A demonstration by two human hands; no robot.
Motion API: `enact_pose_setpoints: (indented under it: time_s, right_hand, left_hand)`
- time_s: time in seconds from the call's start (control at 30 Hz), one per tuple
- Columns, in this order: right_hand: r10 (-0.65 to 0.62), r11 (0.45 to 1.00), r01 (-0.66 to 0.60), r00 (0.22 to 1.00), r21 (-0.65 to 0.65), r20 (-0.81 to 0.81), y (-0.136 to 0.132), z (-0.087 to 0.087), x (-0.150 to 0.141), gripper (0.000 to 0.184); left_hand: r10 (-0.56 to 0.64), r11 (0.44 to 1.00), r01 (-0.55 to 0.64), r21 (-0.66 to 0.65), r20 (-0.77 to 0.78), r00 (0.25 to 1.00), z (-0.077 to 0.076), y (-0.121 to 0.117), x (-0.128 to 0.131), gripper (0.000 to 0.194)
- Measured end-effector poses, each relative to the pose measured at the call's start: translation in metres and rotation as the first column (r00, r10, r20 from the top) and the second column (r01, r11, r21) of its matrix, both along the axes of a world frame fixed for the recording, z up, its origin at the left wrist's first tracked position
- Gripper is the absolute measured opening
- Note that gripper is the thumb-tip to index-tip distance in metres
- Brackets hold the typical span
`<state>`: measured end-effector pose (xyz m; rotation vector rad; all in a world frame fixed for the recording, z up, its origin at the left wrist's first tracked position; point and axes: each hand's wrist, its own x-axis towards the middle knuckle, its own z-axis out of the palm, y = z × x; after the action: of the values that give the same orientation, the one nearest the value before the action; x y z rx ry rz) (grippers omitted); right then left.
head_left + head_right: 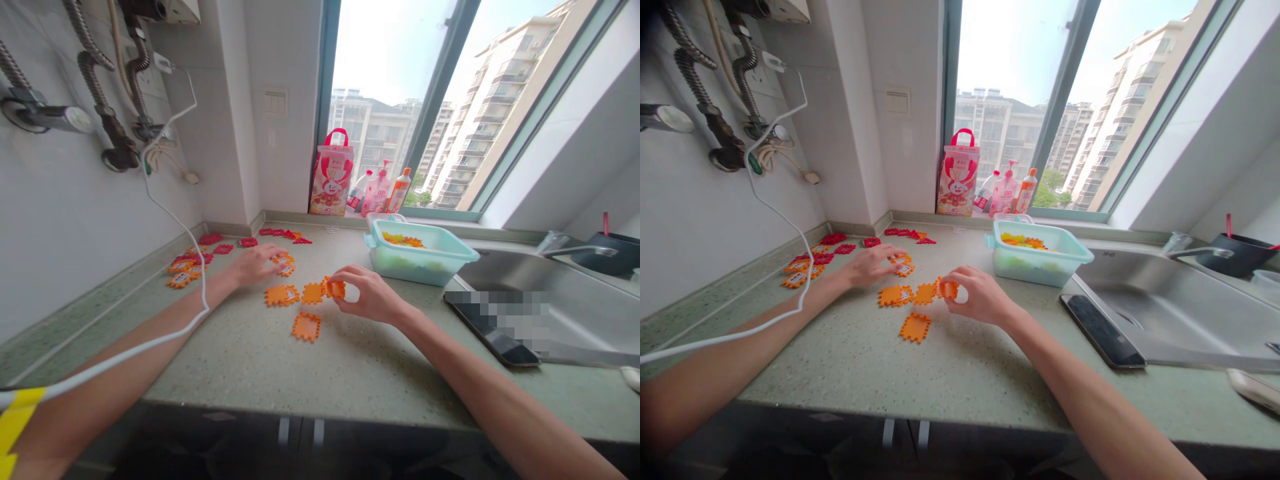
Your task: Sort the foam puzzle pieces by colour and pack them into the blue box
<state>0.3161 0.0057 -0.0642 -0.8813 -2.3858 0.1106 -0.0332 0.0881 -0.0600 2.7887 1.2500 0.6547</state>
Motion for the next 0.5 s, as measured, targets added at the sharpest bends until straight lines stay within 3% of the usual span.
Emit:
enact_pose_setpoints:
  time_s: [0.1,0.33,0.5]
  right_hand:
    - [0.002,1.0,-0.002,1.0,-0.015,-0.008,-0.001,0.001,0.0,0.03]
    - [0.011,1.0,-0.012,0.999,-0.008,-0.042,-0.002,0.003,-0.001,0.028]
    - [0.011,0.999,-0.007,0.995,0.043,-0.094,-0.002,0.006,-0.001,0.029]
  left_hand:
    - [-0.089,0.991,0.083,-0.107,-0.046,0.995,-0.01,0.005,0.002,0.049]
    - [-0.061,0.983,0.058,-0.172,-0.013,0.998,-0.014,0.006,0.001,0.048]
    - [-0.047,0.991,0.045,-0.125,-0.019,0.999,-0.017,0.014,-0.003,0.049]
